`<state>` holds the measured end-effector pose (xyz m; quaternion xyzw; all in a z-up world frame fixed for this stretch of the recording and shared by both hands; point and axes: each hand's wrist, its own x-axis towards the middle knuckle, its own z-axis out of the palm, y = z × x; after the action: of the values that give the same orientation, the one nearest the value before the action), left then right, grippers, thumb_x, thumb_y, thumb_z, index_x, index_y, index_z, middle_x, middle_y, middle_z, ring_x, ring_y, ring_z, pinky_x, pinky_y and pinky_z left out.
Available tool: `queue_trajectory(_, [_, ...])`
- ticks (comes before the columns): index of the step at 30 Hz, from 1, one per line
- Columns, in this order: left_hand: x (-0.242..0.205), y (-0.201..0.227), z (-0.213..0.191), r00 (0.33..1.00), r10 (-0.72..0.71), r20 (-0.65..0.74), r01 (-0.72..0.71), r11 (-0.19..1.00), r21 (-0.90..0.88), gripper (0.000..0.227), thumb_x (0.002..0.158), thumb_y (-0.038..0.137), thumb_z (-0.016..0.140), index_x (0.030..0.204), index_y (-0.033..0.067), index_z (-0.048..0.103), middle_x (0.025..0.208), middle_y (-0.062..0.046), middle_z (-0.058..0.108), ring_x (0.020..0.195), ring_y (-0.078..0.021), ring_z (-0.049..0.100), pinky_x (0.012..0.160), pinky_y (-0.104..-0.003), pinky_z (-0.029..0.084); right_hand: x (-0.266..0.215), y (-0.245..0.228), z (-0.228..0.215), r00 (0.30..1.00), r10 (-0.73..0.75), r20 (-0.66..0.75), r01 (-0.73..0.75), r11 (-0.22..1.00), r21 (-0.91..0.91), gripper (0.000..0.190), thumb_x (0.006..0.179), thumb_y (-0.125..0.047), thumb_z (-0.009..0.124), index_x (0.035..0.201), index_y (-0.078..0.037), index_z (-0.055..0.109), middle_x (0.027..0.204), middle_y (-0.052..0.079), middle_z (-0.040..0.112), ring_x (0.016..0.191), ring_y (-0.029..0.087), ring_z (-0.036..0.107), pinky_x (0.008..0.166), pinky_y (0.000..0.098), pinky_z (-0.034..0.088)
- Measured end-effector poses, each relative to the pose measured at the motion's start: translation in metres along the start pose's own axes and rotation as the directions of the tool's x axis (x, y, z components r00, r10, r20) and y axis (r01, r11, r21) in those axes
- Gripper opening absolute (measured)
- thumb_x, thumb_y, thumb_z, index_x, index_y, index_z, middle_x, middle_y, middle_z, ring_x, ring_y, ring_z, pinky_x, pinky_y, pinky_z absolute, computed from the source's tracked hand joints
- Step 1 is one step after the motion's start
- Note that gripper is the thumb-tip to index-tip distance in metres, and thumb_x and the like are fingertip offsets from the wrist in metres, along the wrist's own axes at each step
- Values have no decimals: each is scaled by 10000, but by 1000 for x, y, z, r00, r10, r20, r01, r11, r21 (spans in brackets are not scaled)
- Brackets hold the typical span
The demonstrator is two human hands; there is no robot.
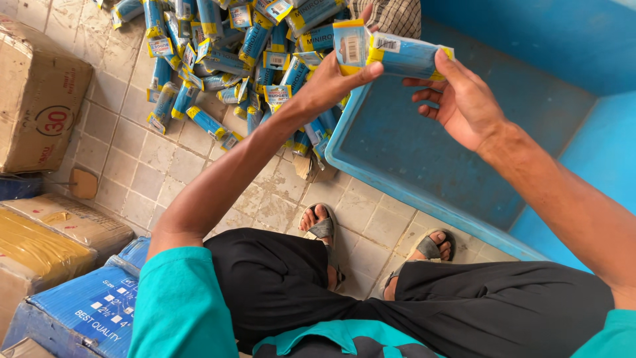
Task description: The person picks up wrapped items from a pile on the floor, wipes each item with a cloth, and places them into a blue plastic crate.
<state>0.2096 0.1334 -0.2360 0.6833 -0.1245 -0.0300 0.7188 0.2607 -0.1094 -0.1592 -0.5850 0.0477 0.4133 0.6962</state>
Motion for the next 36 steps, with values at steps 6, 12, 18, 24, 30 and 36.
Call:
queue_trajectory(6, [-5,1,3,973,99,-210,15,876,482,1055,922,683,707,1590,283,-5,1694,-79,63,1594,-349,206,1246,-545,398,0,2,-4,999,-8,-53,10,999,47,498,921,-438,563,1348,-186,518,1119,115,675,797,130,607,625,222,480])
queue_trajectory(12, [8,15,14,920,-304,-247,284,952,-114,879,668,651,746,1280,69,500,1239,-116,644,1166,-235,640,1006,-348,548,-3,2,2,1000,5,-17,-4,999,48,554,901,-467,560,1383,-199,511,1121,108,682,791,118,590,619,219,461])
queue_trajectory(18, [1,-2,0,944,171,-281,16,828,560,1182,820,711,801,1587,250,30,1676,-136,123,1582,-345,209,1278,-528,371,-4,3,-1,997,-37,-65,40,998,45,452,949,-397,548,1336,-166,511,1092,114,683,762,133,603,606,229,467])
queue_trajectory(24, [2,85,20,982,-10,189,-188,-172,967,992,1082,410,1032,1569,143,210,1592,-128,199,1489,-282,207,1243,-461,202,-7,5,5,999,4,-37,-4,1000,-7,447,951,-420,528,1321,-171,515,1085,114,672,761,119,583,608,227,455])
queue_trajectory(30, [1,52,8,868,251,427,-348,-303,887,393,1091,14,474,1460,-36,347,1460,-185,476,1345,-278,535,1144,-444,388,-5,8,1,999,36,-19,-36,999,-30,460,946,-436,537,1297,-140,509,1041,119,683,726,100,584,587,199,475])
queue_trajectory(36, [-8,33,-34,913,163,374,-322,-275,906,669,1047,9,806,1480,-46,298,1472,-249,481,1364,-349,534,1173,-473,314,-8,-6,12,996,83,34,-70,955,-287,630,932,-565,356,1310,-79,486,1058,130,684,808,168,604,672,262,478])
